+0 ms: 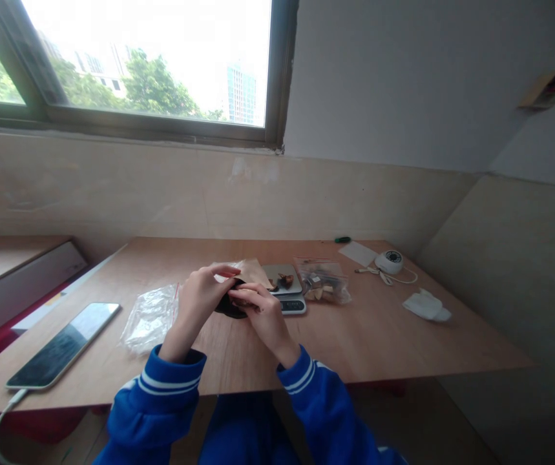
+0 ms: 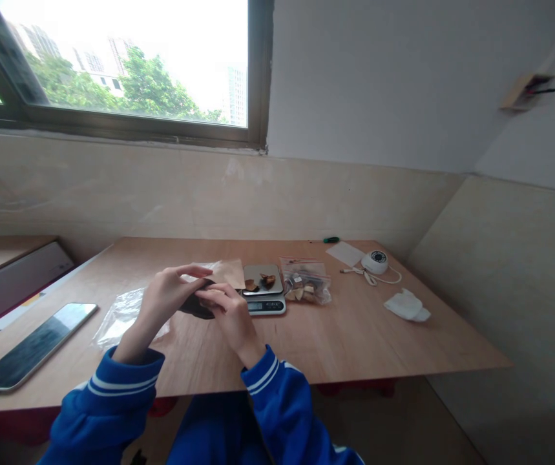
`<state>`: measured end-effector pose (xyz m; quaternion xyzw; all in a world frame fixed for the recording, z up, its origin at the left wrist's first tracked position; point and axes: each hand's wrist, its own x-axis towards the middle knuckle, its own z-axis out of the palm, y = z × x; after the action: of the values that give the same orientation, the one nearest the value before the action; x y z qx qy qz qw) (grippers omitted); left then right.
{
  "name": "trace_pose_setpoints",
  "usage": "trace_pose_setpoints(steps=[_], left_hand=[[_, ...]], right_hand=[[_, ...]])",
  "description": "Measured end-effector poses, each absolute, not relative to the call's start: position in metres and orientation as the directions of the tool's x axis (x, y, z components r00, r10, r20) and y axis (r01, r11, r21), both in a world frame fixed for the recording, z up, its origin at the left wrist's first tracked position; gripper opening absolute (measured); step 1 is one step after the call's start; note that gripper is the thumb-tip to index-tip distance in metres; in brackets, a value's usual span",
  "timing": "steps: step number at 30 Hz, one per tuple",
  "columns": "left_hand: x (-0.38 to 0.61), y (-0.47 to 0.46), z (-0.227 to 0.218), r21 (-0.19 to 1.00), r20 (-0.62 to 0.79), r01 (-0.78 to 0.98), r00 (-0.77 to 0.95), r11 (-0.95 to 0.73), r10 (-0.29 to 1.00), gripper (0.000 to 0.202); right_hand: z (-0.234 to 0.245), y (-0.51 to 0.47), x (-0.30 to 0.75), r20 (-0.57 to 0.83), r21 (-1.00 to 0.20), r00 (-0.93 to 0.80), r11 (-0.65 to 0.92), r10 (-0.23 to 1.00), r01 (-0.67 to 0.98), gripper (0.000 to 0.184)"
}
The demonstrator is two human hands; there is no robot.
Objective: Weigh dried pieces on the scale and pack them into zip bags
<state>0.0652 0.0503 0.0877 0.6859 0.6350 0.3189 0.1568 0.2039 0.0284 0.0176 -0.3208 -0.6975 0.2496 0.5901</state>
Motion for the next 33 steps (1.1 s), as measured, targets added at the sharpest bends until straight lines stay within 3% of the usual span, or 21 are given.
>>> trace_pose_setpoints(steps=[5, 18, 23, 27, 33], left_hand=[[0.061, 0.049, 0.088, 0.622, 0.226, 0.759, 0.061, -0.192, 0.972, 0.023], [0.033, 0.054, 0.09, 0.793, 0.101, 0.503, 0.448, -0.344, 0.888, 0.037], [0.027, 0.054, 0.087, 0.833, 0.093, 0.447, 0.465, -0.325, 0.88, 0.038], [0.026, 0.054, 0.086, 0.852, 0.088, 0.44, 0.416, -0.285, 0.905, 0.039], [0.024, 0.055, 0.083, 0.789, 0.205, 0.501, 0.33, -0.355, 0.921, 0.038]], right_hand=[[0.018, 0.026, 0.204, 0.667, -0.721, -0.106, 0.675, 0.737, 0.157, 0.024], [0.003, 0.021, 0.212, 0.774, -0.562, -0.225, 0.805, 0.592, 0.19, 0.031], [-0.002, 0.023, 0.213, 0.794, -0.556, -0.191, 0.817, 0.577, 0.152, 0.031], [0.008, 0.02, 0.21, 0.759, -0.633, -0.11, 0.767, 0.641, 0.106, 0.025], [0.022, 0.027, 0.218, 0.621, -0.773, 0.248, 0.633, 0.743, 0.04, 0.017]])
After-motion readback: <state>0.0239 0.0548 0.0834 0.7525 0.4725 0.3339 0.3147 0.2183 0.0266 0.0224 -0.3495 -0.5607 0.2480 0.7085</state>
